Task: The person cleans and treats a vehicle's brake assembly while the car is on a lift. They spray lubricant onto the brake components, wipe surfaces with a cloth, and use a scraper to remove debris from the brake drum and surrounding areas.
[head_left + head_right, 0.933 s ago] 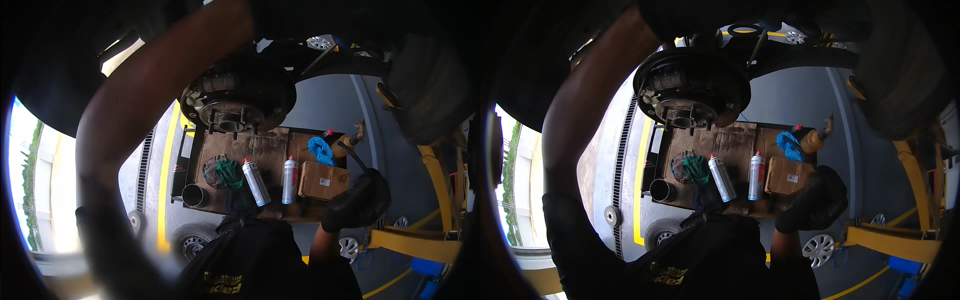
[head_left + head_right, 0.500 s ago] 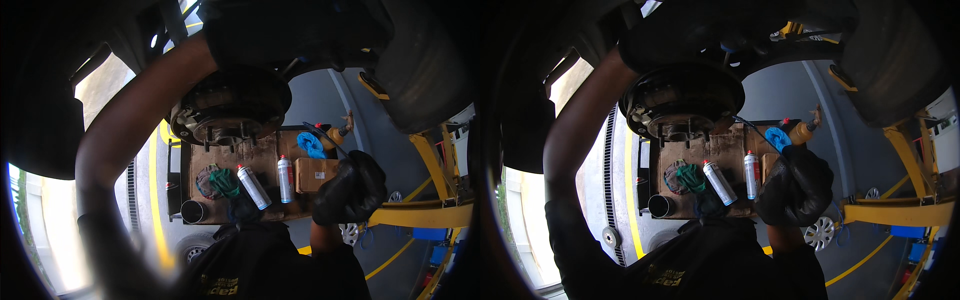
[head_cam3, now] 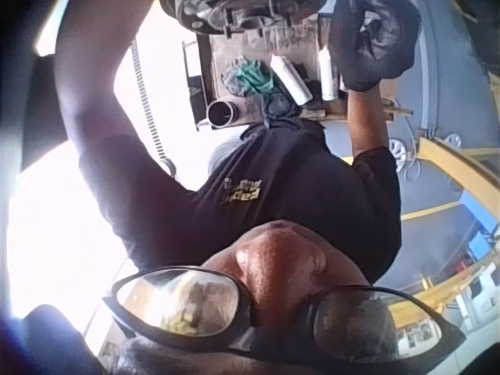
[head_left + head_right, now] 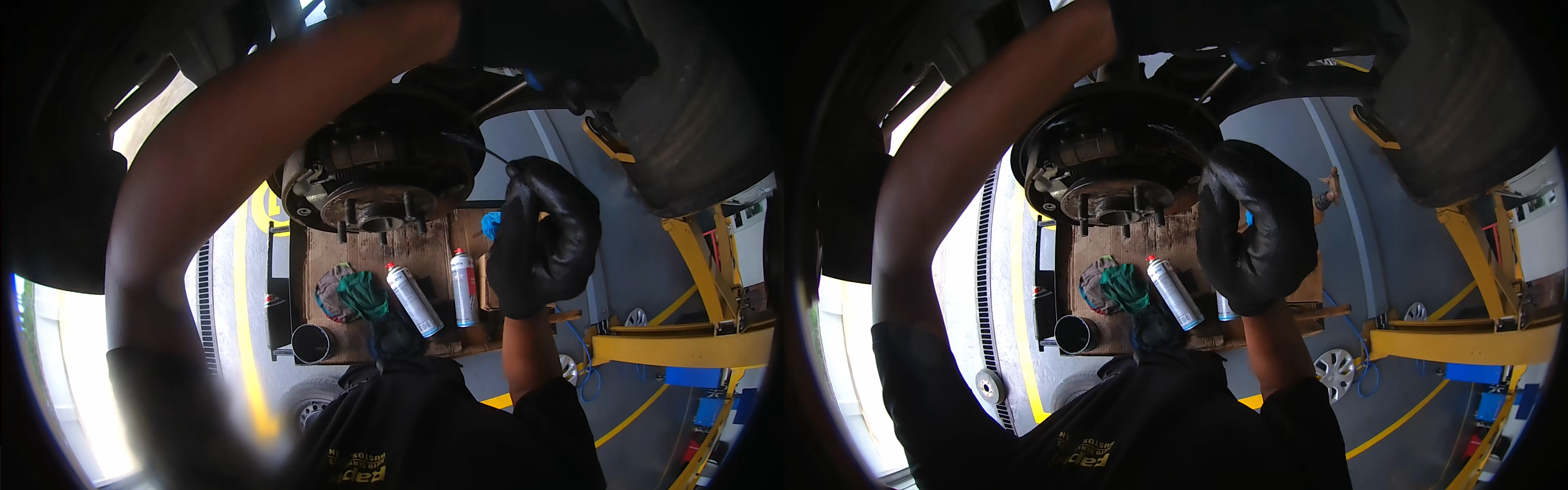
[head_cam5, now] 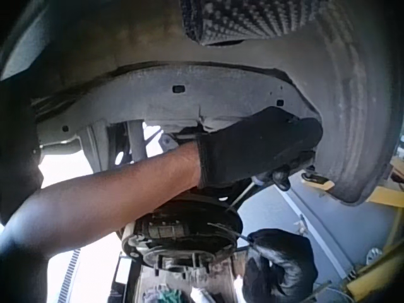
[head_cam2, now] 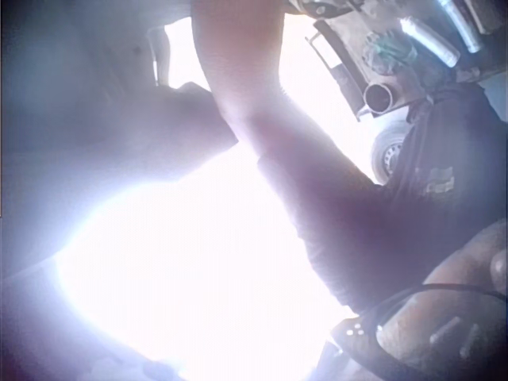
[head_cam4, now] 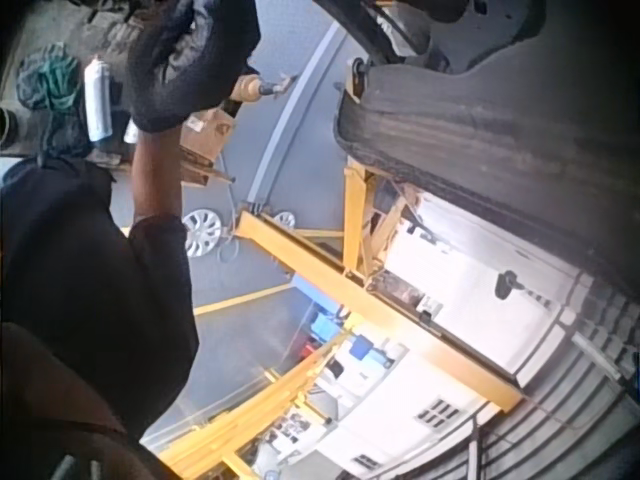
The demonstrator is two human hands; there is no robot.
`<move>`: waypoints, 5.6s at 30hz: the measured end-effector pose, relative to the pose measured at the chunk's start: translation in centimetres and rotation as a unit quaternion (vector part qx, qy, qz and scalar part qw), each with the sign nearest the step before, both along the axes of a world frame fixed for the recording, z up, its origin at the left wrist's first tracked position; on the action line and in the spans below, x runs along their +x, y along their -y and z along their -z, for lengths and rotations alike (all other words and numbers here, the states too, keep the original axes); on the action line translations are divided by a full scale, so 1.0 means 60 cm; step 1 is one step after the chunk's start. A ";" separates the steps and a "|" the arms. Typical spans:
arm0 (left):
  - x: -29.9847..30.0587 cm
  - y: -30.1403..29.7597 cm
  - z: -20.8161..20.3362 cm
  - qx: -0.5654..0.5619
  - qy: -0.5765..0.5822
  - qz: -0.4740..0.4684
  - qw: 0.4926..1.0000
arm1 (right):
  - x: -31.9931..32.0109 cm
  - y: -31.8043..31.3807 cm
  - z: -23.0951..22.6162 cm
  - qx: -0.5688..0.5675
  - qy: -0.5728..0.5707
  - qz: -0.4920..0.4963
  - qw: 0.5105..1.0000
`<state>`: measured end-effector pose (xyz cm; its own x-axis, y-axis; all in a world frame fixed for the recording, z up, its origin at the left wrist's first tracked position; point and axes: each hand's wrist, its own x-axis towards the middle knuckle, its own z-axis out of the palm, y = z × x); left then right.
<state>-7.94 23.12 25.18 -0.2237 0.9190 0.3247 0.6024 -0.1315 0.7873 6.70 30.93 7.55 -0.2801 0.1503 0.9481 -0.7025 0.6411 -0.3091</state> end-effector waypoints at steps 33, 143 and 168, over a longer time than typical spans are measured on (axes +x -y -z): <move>-0.077 -0.064 0.022 0.162 -0.496 -0.103 0.847 | -0.122 0.023 0.033 -0.049 -0.008 -0.054 0.997; 0.065 0.503 0.242 0.713 0.253 -0.268 0.597 | -0.077 0.237 -0.084 0.279 0.003 0.054 0.959; 0.055 0.516 0.253 0.728 0.194 -0.158 0.638 | -0.120 0.218 -0.037 0.090 0.098 0.004 0.991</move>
<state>-4.64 -7.86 9.98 -0.6461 -0.4047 0.6471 0.5773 -0.8137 0.0676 -0.48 17.88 9.75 -0.4606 -0.0134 0.8875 -0.6346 0.7041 -0.3187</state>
